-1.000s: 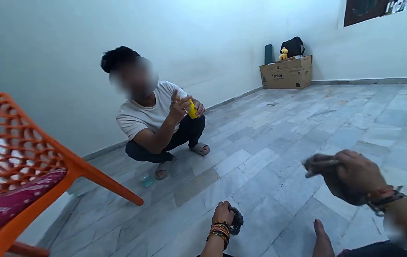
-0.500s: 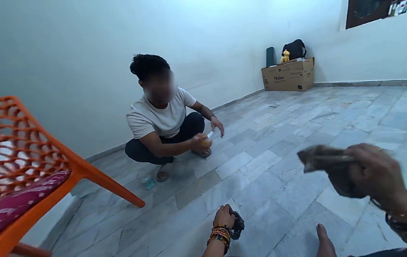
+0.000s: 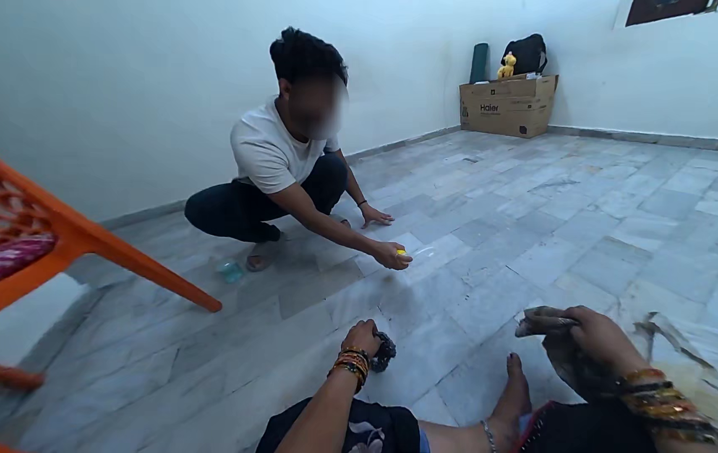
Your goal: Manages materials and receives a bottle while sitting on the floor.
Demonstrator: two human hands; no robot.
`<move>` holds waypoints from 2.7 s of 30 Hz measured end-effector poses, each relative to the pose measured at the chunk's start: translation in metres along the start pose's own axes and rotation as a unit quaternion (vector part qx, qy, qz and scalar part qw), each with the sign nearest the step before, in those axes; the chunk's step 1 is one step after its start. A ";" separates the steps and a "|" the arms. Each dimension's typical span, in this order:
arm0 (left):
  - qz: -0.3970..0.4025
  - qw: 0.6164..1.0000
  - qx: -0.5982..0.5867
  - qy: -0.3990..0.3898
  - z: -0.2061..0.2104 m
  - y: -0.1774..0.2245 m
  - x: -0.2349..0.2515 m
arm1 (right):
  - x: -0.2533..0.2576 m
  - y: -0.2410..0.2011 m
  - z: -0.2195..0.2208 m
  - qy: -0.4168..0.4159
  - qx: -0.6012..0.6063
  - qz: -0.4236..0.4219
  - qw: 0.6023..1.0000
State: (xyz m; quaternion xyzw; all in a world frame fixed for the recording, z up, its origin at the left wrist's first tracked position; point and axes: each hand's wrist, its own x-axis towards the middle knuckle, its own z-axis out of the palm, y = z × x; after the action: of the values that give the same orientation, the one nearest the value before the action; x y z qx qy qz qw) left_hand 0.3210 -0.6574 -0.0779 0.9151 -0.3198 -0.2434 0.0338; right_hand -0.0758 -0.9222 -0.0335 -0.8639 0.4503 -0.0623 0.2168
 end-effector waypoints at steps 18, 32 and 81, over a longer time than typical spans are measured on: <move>-0.003 0.999 0.038 -0.010 0.002 0.003 0.000 | -0.006 -0.010 0.002 0.012 0.040 -0.046 0.998; -0.063 0.985 -0.124 0.107 -0.019 -0.011 0.017 | 0.003 -0.004 0.006 0.009 0.035 -0.063 0.997; 0.429 0.850 0.306 0.023 -0.130 0.328 -0.217 | -0.124 0.066 -0.046 0.227 0.087 -0.091 0.966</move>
State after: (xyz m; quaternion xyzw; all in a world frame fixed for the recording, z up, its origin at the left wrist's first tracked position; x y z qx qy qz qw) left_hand 0.0484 -0.7988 0.1998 0.6562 -0.7379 -0.0739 -0.1393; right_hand -0.2121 -0.8696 -0.0098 -0.8420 0.4005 -0.3152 0.1769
